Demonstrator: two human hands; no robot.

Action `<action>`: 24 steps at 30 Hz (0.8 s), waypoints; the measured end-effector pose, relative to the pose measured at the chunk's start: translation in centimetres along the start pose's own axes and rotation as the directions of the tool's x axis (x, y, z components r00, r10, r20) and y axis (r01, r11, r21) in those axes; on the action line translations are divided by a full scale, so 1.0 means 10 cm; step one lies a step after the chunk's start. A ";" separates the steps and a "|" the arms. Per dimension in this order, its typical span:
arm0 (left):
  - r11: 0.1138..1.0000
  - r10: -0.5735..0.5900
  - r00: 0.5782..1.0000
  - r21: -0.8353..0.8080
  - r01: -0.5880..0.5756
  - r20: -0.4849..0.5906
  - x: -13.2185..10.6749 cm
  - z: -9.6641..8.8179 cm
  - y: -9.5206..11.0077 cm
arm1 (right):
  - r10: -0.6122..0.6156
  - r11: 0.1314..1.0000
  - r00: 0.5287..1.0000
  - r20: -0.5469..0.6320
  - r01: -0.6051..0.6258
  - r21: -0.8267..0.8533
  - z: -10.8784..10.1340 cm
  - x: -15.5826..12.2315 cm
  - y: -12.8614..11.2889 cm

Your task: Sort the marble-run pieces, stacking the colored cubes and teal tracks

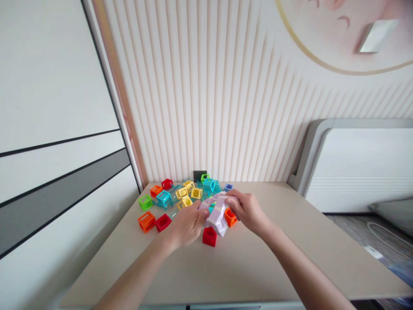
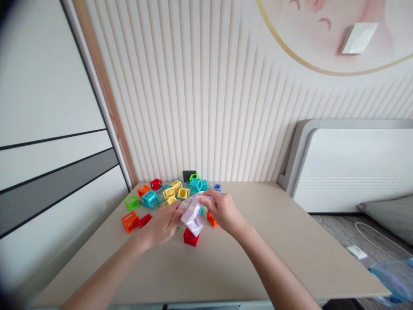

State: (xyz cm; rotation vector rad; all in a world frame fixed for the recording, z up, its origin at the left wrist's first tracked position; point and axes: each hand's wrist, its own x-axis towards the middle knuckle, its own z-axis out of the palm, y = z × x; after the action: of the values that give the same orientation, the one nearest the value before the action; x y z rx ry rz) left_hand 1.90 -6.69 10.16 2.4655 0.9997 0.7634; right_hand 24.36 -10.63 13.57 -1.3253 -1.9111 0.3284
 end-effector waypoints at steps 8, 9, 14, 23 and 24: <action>0.957 -0.180 0.959 -0.264 0.120 -0.218 0.05 0.15 0.00 | 0.293 0.948 0.948 -0.127 -0.271 0.164 0.34 0.14 0.25; 0.947 -0.188 0.967 -0.291 0.133 -0.170 0.05 0.15 0.00 | 0.287 0.951 0.950 -0.126 -0.267 0.157 0.36 0.14 0.26; 0.745 -0.293 0.955 -0.614 0.261 0.050 0.03 0.01 -0.01 | 0.069 0.997 0.992 -0.106 -0.064 0.046 0.25 0.05 0.27; 0.710 -0.191 0.980 -0.698 0.096 -0.059 0.12 0.12 0.12 | 0.182 0.973 0.974 -0.132 -0.159 0.165 0.07 0.19 0.14; 0.749 -0.156 0.980 -0.662 0.034 -0.126 0.10 0.13 0.15 | 0.267 0.945 0.959 -0.096 -0.241 0.223 0.11 0.24 0.16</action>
State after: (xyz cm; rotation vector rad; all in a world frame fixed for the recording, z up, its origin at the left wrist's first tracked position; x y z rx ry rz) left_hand 4.07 -7.19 10.28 1.7407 0.7276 1.0904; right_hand 24.27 -7.63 12.95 -1.4163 -1.5569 0.5479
